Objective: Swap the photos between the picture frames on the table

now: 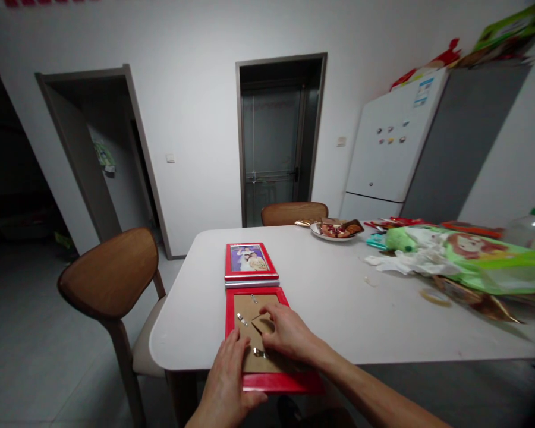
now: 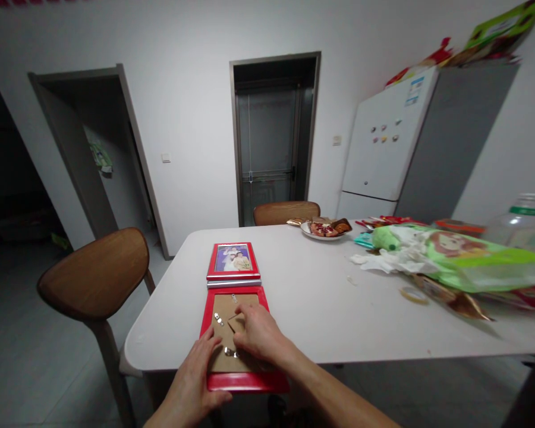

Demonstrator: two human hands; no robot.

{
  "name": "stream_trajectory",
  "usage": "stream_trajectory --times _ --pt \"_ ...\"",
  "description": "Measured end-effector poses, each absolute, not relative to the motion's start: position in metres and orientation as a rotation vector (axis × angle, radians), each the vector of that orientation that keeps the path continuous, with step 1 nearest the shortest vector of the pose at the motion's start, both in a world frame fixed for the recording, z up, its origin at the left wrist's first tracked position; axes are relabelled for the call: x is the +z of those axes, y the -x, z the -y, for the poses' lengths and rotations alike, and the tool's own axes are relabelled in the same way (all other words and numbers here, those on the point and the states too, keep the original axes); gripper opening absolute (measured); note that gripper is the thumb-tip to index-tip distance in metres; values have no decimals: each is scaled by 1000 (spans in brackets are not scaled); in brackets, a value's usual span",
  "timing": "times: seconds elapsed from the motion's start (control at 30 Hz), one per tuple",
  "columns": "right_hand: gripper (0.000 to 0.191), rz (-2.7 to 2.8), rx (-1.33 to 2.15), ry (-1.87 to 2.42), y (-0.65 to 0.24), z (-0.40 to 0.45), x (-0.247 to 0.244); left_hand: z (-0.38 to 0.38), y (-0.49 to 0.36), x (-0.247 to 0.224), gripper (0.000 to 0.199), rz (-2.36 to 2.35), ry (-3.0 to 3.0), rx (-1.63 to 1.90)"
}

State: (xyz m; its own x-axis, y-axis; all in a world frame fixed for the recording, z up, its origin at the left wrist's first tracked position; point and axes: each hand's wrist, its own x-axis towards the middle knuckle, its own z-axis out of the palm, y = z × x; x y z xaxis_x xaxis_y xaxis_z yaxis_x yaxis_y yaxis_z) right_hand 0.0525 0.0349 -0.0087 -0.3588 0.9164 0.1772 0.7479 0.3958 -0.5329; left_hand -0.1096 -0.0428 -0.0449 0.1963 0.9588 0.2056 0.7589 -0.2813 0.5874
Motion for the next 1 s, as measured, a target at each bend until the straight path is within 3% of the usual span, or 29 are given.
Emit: stream_trajectory --times 0.4,0.63,1.0 --pt "34 2279 443 1455 -51 -27 -11 44 113 -24 78 -1594 -2028 770" --pt "31 2361 376 1498 -53 -49 -2 45 105 -38 91 -1657 -2263 493" --pt "32 2299 155 1688 -27 -81 -25 40 106 -37 83 -1592 -2276 535"
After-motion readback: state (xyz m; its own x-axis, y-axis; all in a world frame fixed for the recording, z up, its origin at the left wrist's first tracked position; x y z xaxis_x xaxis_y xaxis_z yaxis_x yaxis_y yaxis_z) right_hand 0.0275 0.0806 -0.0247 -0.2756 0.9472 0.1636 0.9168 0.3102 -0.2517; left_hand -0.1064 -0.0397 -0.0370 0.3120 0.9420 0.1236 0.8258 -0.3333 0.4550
